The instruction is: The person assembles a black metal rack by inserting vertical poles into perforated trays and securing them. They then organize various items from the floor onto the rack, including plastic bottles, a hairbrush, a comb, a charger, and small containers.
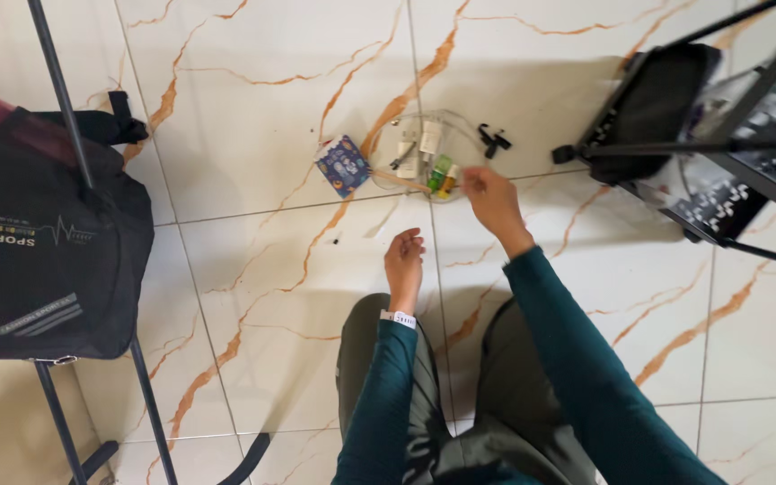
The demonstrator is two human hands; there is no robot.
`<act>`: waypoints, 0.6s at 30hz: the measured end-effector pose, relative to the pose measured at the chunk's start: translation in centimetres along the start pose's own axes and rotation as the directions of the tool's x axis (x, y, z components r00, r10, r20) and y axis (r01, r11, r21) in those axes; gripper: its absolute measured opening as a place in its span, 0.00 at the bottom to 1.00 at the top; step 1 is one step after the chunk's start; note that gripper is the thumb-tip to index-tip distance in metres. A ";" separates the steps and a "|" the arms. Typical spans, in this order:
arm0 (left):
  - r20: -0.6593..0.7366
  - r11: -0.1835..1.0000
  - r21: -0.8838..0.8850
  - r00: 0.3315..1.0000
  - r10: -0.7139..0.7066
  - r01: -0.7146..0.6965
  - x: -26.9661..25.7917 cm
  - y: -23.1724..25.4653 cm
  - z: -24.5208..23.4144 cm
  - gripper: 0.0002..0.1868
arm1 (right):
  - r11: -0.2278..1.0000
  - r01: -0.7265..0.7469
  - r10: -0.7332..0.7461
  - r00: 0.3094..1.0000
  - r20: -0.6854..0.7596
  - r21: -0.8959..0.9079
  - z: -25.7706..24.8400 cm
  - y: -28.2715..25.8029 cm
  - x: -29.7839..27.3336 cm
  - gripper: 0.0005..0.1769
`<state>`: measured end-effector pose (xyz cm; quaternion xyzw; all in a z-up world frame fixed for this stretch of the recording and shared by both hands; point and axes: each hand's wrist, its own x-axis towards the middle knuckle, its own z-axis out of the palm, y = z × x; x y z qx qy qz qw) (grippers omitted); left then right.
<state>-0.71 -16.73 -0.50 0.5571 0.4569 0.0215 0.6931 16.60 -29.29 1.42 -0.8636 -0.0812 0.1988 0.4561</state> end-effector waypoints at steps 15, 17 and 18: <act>-0.081 0.942 0.299 0.980 0.184 -0.152 5.8 4.0 -1.0 0.17 | 0.939 -0.193 0.228 0.969 -0.095 0.283 6.3 0.6 9.5 0.27; -0.105 0.938 0.320 0.980 0.170 -0.129 4.3 5.7 -0.7 0.28 | 0.638 -0.220 0.276 0.960 0.048 0.738 3.2 -0.6 6.8 0.28; -0.059 0.893 0.352 0.946 0.320 -0.280 3.3 6.8 -0.4 0.35 | 0.600 -0.206 0.228 0.970 0.081 0.773 1.7 -1.6 5.3 0.27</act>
